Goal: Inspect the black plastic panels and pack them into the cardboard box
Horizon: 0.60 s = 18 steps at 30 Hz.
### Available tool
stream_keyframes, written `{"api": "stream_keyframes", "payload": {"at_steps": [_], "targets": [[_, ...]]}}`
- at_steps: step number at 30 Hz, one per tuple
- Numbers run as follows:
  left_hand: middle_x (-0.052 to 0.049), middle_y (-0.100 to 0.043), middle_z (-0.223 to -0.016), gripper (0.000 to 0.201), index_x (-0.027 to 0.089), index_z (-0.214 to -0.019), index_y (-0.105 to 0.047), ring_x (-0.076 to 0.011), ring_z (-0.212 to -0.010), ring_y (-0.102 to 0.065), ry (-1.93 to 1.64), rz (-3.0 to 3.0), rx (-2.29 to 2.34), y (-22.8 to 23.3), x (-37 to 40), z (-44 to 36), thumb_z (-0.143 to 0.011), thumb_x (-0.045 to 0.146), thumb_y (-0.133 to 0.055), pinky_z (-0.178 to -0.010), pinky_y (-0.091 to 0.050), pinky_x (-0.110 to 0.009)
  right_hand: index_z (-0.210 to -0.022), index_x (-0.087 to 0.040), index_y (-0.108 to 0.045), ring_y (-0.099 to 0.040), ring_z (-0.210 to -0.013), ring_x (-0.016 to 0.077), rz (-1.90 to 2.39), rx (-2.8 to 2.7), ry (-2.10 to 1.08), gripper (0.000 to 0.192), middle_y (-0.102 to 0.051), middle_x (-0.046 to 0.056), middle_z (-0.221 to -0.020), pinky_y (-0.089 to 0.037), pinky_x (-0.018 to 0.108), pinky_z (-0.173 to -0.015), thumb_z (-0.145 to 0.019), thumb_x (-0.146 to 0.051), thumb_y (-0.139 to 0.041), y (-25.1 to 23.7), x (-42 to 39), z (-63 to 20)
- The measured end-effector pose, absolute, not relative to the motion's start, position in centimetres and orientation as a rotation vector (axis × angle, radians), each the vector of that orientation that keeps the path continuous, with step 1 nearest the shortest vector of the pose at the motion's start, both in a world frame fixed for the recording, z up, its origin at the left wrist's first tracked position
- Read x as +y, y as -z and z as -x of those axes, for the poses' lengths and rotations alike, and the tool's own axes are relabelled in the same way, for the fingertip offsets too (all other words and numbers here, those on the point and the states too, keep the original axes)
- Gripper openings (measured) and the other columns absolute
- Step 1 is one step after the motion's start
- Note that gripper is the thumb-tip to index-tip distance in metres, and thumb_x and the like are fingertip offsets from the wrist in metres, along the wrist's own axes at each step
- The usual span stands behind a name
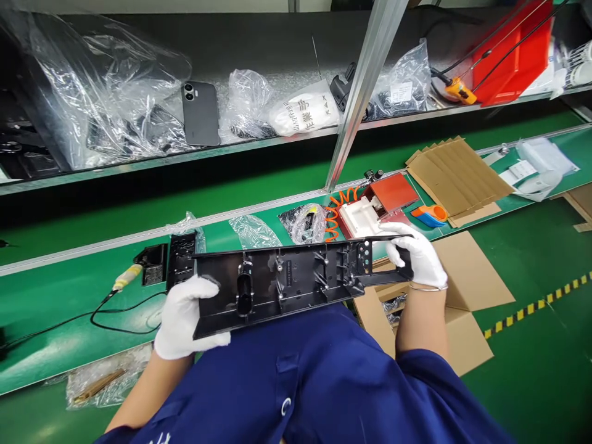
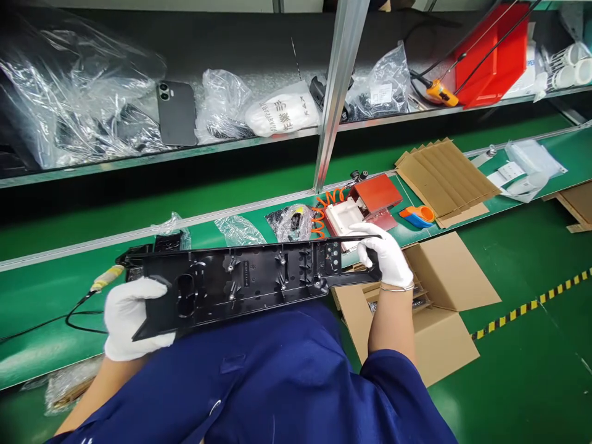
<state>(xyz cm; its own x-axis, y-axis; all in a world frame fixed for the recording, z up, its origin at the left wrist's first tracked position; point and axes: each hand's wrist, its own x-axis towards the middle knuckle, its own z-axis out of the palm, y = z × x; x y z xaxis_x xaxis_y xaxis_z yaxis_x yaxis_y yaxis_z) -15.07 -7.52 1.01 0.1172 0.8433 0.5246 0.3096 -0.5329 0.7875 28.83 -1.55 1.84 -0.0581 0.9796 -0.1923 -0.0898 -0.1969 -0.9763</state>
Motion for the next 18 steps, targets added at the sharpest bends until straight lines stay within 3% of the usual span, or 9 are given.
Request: {"api": "stream_keyframes", "payload": {"at_steps": [4, 11, 18], "targets": [[-0.001, -0.063, -0.084, 0.051, 0.027, -0.104, -0.063, -0.0181, -0.067, -0.063, -1.442, -1.916, 1.046, -1.0, -7.3, 14.7, -0.07, 0.059, -0.082, -0.055, -0.054, -0.032, -0.116, -0.011, -0.065, -0.035, -0.036, 0.0106, 1.26, -1.069, -1.378, 0.038, -0.047, -0.006, -0.043, -0.018, 0.027, -0.042, -0.081, -0.024, -0.059, -3.6, -2.6, -28.7], [-0.001, -0.061, -0.085, 0.052, 0.025, -0.103, -0.063, -0.0162, -0.07, -0.06, -1.471, -1.847, 1.041, -0.5, -7.4, 14.9, -0.068, 0.058, -0.084, -0.059, -0.053, -0.027, -0.117, -0.011, -0.064, -0.035, -0.037, 0.01, 1.247, -1.045, -1.387, 0.038, -0.05, -0.006, -0.046, -0.016, 0.027, -0.042, -0.081, -0.026, -0.063, -4.3, -3.2, -28.4], [-0.001, -0.061, -0.08, 0.049, 0.029, -0.1, -0.066, -0.0193, -0.067, -0.059, -1.507, -1.831, 1.12, -0.9, -7.4, 14.7, -0.066, 0.059, -0.083, -0.053, -0.051, -0.032, -0.108, -0.015, -0.07, -0.033, -0.035, 0.0107, 1.278, -1.012, -1.338, 0.035, -0.048, -0.005, -0.043, -0.012, 0.027, -0.041, -0.076, -0.027, -0.065, -4.3, -3.4, -28.0]]}}
